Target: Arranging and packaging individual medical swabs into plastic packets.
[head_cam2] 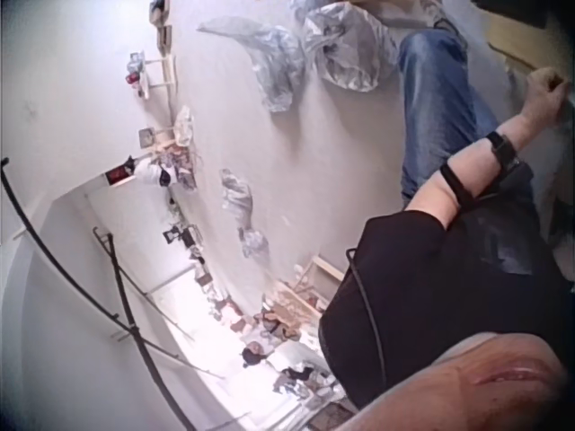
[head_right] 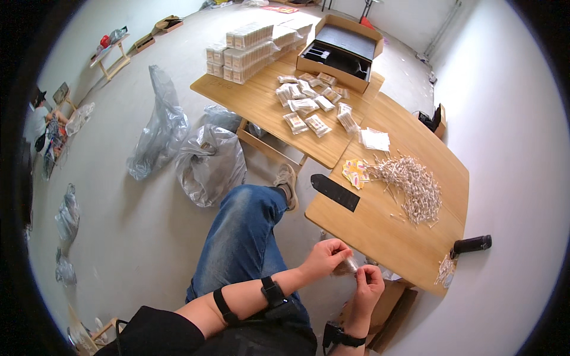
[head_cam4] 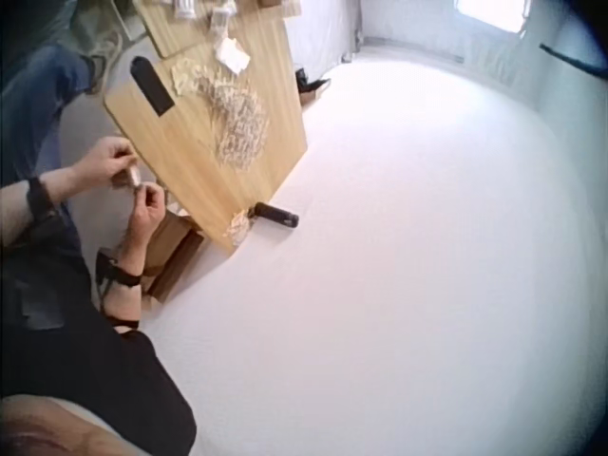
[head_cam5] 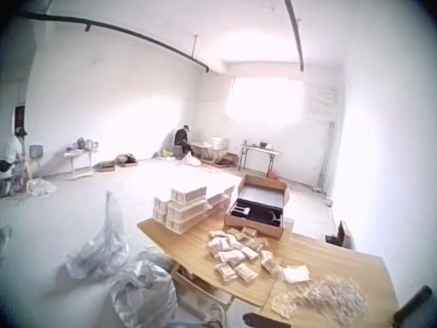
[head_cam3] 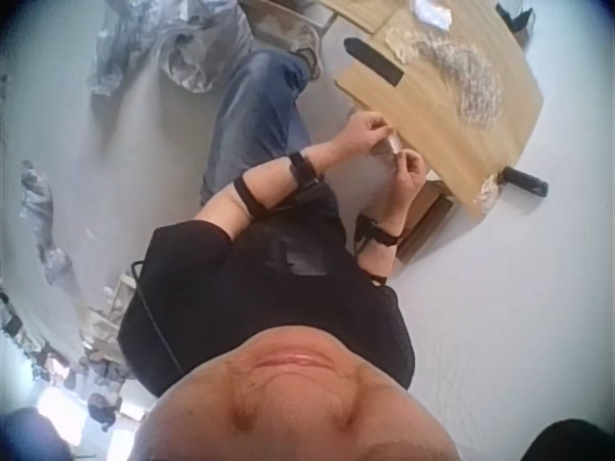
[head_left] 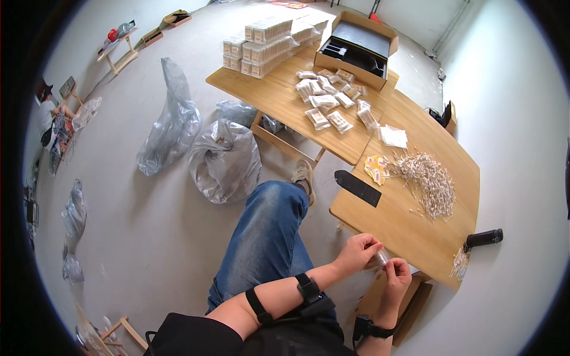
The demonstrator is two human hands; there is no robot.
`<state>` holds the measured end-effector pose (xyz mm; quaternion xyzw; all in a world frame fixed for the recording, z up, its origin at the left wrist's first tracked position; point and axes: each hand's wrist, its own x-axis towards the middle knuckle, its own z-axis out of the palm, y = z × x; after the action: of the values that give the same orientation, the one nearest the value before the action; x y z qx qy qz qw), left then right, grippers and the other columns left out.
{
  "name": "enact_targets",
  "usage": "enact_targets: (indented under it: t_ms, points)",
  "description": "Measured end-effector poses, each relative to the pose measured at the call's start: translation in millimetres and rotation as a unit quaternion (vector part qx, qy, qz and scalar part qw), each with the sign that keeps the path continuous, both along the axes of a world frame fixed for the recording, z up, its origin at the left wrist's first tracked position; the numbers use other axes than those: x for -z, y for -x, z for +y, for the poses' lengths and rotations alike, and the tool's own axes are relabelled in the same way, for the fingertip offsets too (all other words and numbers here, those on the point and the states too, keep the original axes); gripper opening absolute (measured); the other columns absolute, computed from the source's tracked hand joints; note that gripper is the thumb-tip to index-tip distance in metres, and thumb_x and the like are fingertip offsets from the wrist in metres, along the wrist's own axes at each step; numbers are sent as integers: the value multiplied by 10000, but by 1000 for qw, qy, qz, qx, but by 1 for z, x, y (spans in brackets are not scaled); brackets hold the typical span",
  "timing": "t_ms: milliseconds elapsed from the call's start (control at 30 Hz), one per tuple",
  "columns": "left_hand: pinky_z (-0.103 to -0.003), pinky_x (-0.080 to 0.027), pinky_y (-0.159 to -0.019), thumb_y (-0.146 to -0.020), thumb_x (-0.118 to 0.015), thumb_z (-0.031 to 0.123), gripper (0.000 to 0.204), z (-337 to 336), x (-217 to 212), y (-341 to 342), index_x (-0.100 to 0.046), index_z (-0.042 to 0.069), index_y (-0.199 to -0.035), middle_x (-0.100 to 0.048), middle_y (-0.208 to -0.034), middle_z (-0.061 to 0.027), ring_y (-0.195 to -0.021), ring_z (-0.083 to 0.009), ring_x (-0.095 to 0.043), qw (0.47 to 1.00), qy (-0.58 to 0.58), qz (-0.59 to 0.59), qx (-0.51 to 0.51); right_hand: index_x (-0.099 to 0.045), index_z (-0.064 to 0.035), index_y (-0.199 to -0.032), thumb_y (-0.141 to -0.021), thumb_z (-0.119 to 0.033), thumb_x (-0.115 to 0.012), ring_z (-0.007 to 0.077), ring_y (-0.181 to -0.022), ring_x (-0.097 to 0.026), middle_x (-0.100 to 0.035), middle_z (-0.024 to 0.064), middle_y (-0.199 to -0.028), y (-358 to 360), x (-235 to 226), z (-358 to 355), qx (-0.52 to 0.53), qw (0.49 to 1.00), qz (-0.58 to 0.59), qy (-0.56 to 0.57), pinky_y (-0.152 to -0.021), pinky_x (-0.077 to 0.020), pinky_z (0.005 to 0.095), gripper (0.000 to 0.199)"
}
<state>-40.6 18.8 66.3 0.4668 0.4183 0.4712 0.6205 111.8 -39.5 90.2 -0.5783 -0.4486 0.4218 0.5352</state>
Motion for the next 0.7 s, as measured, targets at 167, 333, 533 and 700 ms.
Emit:
enact_targets:
  t_ms: [167,333,533,700]
  points:
    - [-233,-442,-580,-909,-646,144,153,1,-6,-1,-643,-1,-860,-608,-738,-10,-659,-54,-529,999,-17,-43,11,-599,-25,-893,-902,-24,-632,55,-736,-504,-559,-29,-809,0,3,1,28,999,0,-21,-685,-403,183,35]
    - [-242,-421,-549,-894,-657,111,139,-2,-2,-2,-622,-3,-823,-575,-720,-13,-628,-65,-507,997,-65,-21,32,-591,-32,-893,-899,-23,-643,42,-741,-494,-552,-37,-837,8,-1,3,-17,1000,-8,-4,-656,-389,171,53]
    - [-268,-439,-565,-874,-669,102,148,-4,-8,-3,-615,-13,-798,-573,-718,-56,-636,-107,-533,995,-99,-1,0,-583,-33,-907,-905,-26,-642,40,-746,-494,-546,-37,-850,2,7,4,-24,999,-23,-23,-667,-393,167,60]
    - [-306,-467,-611,-852,-680,105,148,-6,-8,-3,-616,-20,-808,-603,-749,-105,-677,-189,-582,990,-137,41,-17,-578,-29,-898,-907,-29,-641,50,-760,-504,-542,-25,-852,14,-2,5,-31,999,0,-19,-688,-410,175,64]
